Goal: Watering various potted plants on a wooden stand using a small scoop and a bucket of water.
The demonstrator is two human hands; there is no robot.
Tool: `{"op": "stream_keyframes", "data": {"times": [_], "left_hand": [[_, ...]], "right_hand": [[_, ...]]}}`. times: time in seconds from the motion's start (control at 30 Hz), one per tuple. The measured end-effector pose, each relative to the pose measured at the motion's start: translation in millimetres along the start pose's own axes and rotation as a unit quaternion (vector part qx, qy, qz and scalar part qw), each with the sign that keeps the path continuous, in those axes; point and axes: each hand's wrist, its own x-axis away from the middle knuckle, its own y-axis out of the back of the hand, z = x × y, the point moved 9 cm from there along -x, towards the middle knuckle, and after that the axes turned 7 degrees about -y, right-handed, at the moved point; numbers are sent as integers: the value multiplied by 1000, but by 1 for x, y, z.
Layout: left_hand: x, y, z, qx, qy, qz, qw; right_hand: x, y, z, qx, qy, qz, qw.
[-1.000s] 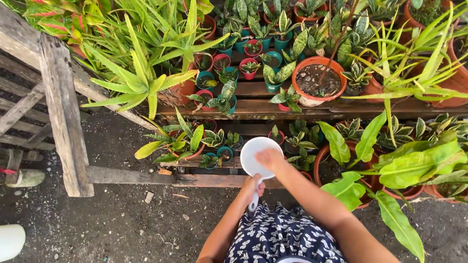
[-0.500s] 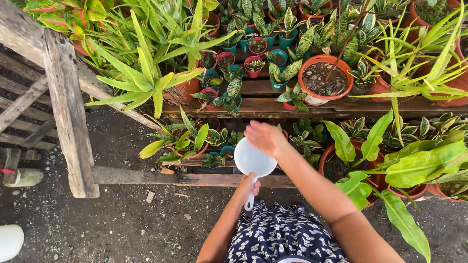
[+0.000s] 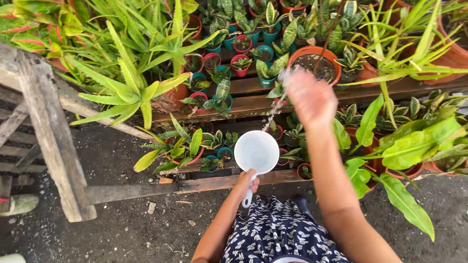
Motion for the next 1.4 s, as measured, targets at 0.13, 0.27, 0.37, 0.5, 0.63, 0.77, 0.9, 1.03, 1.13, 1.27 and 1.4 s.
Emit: {"op": "stream_keyframes", "data": {"times": [0.13, 0.27, 0.37, 0.5, 0.63, 0.77, 0.9, 1.03, 1.13, 1.27, 1.4], "left_hand": [[18, -26, -32, -37, 14, 15, 999], [2, -45, -36, -52, 18, 30, 998], [-40, -51, -8, -43, 10, 38, 998], [-42, -86, -22, -45, 18, 45, 998], [-81, -118, -26, -64, 6, 65, 996], [-117, -155, -48, -150, -27, 104, 983], [-123, -209, -114, -146, -53, 86, 984], [-173, -228, -118, -139, -38, 121, 982], [-219, -231, -110, -167, -37, 132, 976], [-263, -219, -112, -253, -28, 97, 962], [-167, -249, -231, -428, -215, -63, 876]], "right_hand": [[8, -21, 84, 102, 94, 18, 990], [-17, 102, 71, 123, 28, -79, 989], [-12, 238, 10, 110, -63, -205, 970], [-29, 363, -22, 91, -155, -318, 931], [-56, 215, 22, 137, -116, -107, 978], [-6, -33, 119, 168, 71, 56, 982], [1, -32, 178, 347, 181, -22, 920], [-28, 113, 199, 534, 198, -203, 797], [-53, 185, 174, 478, 31, -279, 832], [-66, 169, 161, 463, 20, -269, 844], [-83, 189, 165, 461, 36, -294, 836]]}}
